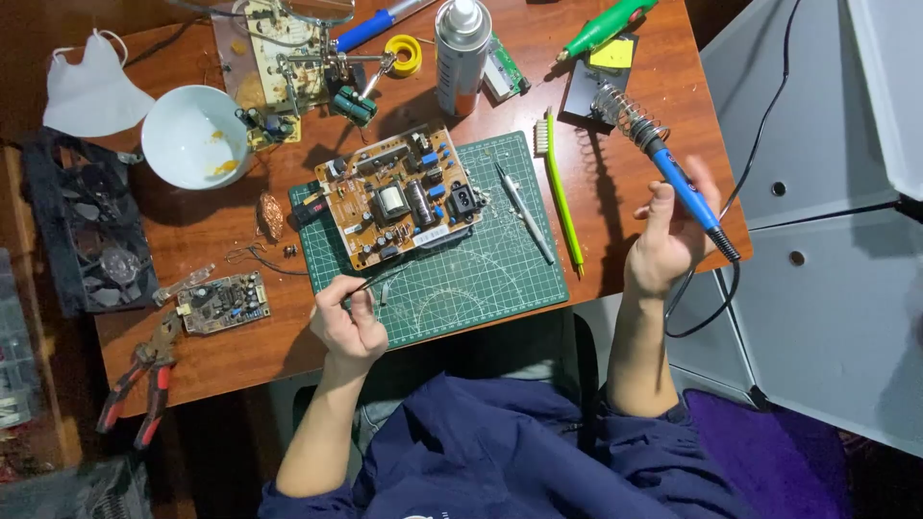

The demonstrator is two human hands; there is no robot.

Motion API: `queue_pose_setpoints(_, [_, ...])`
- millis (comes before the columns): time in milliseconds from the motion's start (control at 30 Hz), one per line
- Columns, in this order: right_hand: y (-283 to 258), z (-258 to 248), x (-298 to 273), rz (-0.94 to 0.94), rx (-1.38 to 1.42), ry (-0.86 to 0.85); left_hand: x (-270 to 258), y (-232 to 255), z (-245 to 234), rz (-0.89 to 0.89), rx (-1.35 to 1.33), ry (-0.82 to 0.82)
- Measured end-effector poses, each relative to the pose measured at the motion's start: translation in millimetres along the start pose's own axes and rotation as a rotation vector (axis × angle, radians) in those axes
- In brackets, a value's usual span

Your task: The person uses a soldering iron and solder wire to work on a circuit board placed on a green cutting mat. They apply heat to various components and solder joints, occasionally using tweezers to hold parts in place. The workspace is cluttered with tools and electronic components.

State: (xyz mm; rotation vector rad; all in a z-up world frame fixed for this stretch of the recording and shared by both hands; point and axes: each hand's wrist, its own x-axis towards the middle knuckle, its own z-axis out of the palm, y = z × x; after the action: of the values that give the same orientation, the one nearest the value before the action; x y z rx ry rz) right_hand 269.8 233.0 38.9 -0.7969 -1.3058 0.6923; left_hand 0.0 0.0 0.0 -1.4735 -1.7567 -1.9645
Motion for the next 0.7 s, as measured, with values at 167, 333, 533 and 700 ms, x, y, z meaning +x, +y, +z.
queue_pose_setpoints(167, [-13,4,6,-0.089,0.015,0.051,-2,-3,-1,0.038,-0.001,0.024])
queue_pose_setpoints(333, [-21,-8,3,-0.195,0.045,0.109,-7,-6,3,0.011,-0.075,0.085])
queue_pose_setpoints(533, [-77,-12,3,-0.203,-0.196,0.198,-16,-8,0,0.067,-0.049,0.071])
queue_pose_setpoints(700, [-80,-48,-8,-0.382,-0.124,0.372,-11,-4,-1,0.106,-0.014,0.001])
